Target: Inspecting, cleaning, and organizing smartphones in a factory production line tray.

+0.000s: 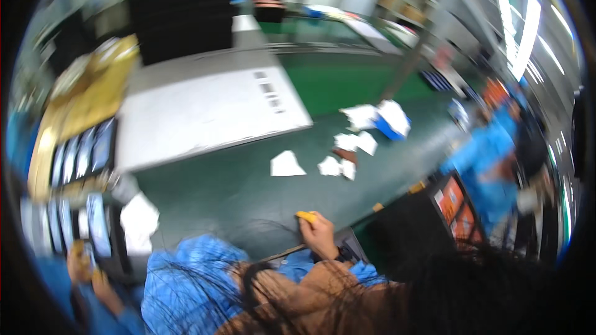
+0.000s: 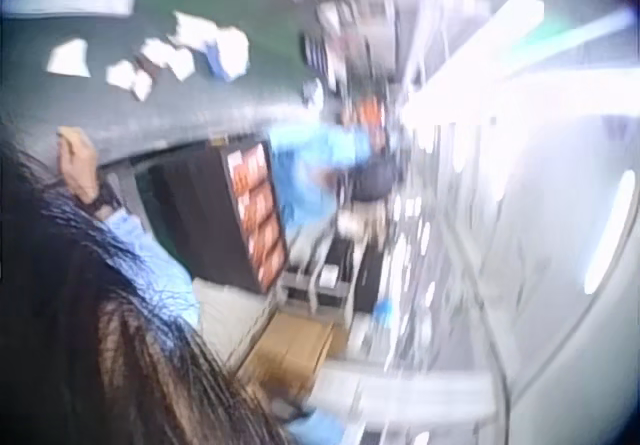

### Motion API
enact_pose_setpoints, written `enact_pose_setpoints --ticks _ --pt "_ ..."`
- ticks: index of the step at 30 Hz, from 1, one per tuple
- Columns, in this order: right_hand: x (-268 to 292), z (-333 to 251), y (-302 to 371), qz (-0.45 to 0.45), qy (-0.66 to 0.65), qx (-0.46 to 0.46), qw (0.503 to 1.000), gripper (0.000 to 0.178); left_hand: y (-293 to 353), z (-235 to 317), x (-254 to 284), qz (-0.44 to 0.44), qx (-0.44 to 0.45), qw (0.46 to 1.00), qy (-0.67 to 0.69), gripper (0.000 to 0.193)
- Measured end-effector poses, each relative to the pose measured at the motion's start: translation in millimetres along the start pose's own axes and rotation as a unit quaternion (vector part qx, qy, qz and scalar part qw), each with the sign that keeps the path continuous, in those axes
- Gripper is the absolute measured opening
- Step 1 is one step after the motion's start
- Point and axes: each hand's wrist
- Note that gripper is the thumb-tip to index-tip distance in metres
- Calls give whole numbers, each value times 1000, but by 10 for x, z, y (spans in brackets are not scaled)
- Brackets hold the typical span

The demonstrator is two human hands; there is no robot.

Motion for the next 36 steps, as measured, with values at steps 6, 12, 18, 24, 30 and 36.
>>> enact_pose_setpoints --ticks 6,12,18,24,30,36 --pt "-84 113 145 -32 -33 45 998 13 190 1038 8 -37 -138 968 -206 41" --pt "-227 36 85 -44 -17 100 994 13 0 1839 -767 93 -190 956 -204 23" --pt "-198 176 124 -13 10 76 997 14 -883 3201 -1872 -203 -337 856 335 12" --pt "-217 149 -17 -60 10 35 998 13 -1591 3536 -2593 -382 -261 659 592 9" --pt "-582 -289 -692 -173 -15 85 981 15 -1991 2432 -2901 -34 0 775 631 18" --pt "-1722 -1536 -1691 -206 60 354 910 23 -2237 1629 -3189 131 101 798 579 20"
Point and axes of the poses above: each hand's wrist, its own y-axis away from the middle knuckle, its own x-axis out of the back of the hand, z = x × y, and after that the axes turned 5 degrees about y, right-handed
